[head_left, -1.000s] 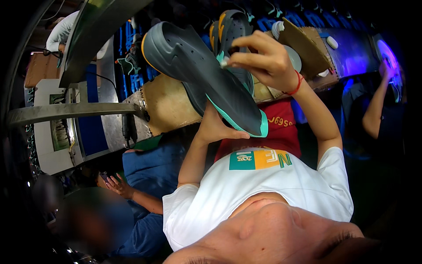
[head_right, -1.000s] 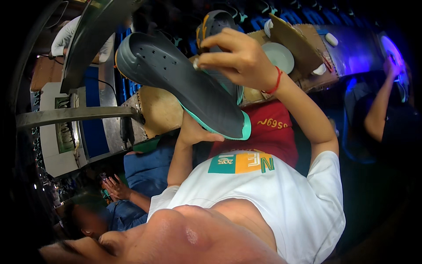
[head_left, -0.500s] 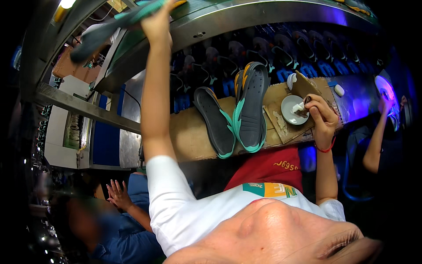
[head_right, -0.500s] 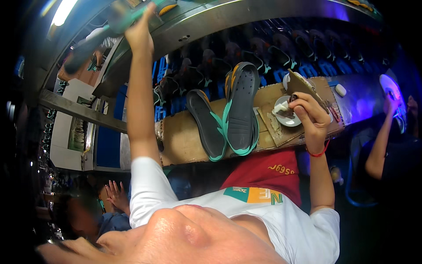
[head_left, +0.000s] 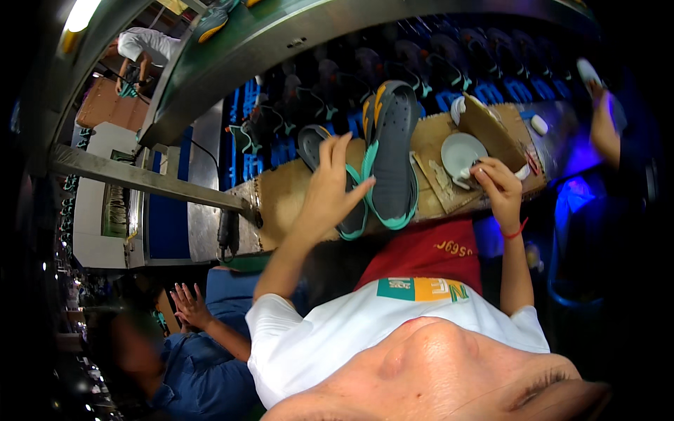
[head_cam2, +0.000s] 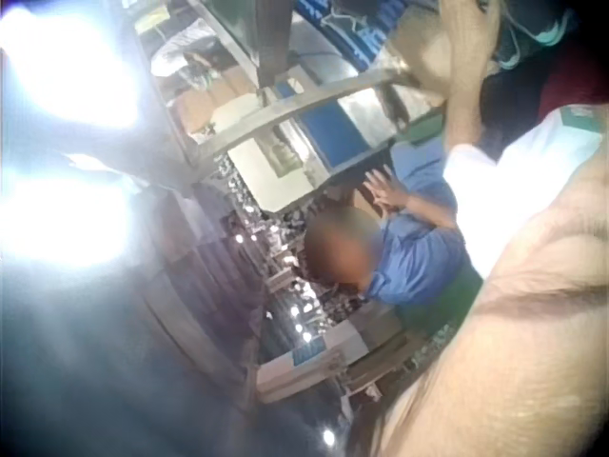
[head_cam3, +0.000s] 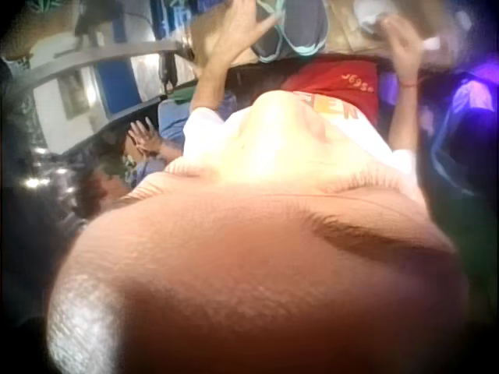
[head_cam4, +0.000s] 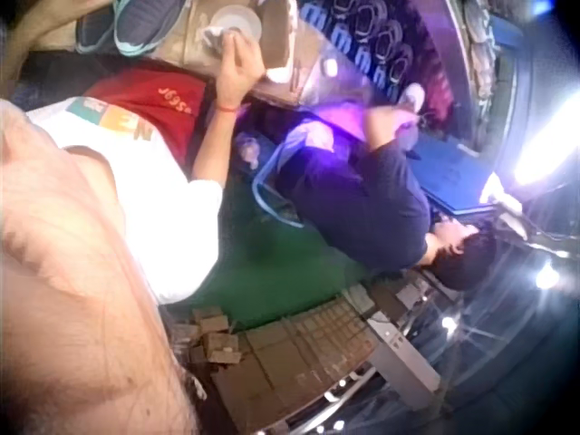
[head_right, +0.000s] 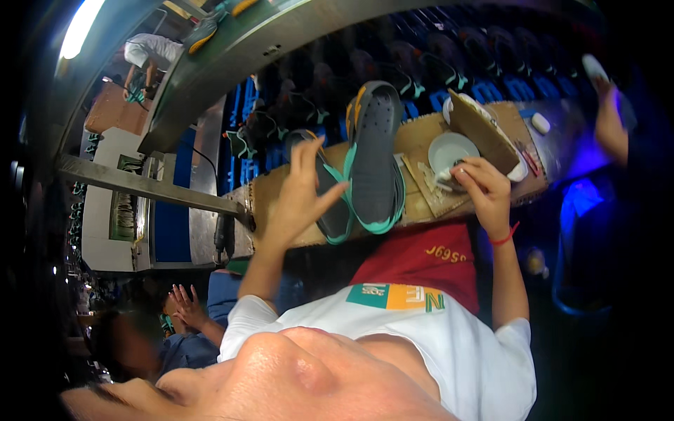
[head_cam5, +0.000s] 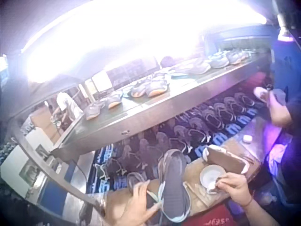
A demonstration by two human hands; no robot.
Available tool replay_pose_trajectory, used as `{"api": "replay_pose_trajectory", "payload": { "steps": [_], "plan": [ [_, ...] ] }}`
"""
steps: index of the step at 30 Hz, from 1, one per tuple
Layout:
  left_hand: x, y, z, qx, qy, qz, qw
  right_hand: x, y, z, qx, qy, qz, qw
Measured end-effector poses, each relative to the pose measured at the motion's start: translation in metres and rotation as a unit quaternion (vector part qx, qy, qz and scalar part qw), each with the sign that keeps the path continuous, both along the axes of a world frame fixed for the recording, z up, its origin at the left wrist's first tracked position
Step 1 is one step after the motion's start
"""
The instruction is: The person repeatedly wipes the soles of multiple dark-colored sandals with a white cloth. They pick up each sandal from a cardboard surface, wipe the sole, and place it back down, continuing the process throughout the clip.
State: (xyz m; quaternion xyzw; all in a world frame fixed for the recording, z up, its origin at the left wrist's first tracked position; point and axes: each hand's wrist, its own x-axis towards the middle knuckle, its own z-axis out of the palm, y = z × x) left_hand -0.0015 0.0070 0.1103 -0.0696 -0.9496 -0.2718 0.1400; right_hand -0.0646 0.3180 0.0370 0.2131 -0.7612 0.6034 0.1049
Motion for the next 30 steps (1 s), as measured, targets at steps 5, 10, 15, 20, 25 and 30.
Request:
{"api": "replay_pose_trajectory", "payload": {
  "steps": [5,10,15,20,25,30],
  "plan": [
    [0.024,0.02,-0.074,-0.011,-0.093,0.102,0.99,-0.014,-0.008,-0.005,0.125,0.109,-0.057,0.985],
    [0.01,0.029,-0.084,0.013,-0.064,0.134,0.989,-0.037,-0.014,-0.022,0.235,0.205,-0.095,0.946],
    [-0.002,0.008,-0.061,0.512,-0.203,0.011,0.835,-0.056,-0.018,-0.04,0.309,0.206,-0.084,0.925],
    [-0.001,0.033,-0.05,0.806,-0.283,-0.127,0.505,-0.066,-0.018,-0.057,0.344,0.205,-0.058,0.915],
    [-0.001,0.042,-0.067,0.802,-0.251,-0.133,0.526,-0.07,-0.022,-0.059,0.346,0.202,-0.048,0.915],
    [0.0,0.038,-0.07,0.69,-0.203,-0.151,0.678,-0.074,-0.019,-0.067,0.35,0.203,-0.035,0.914]
  ]
}}
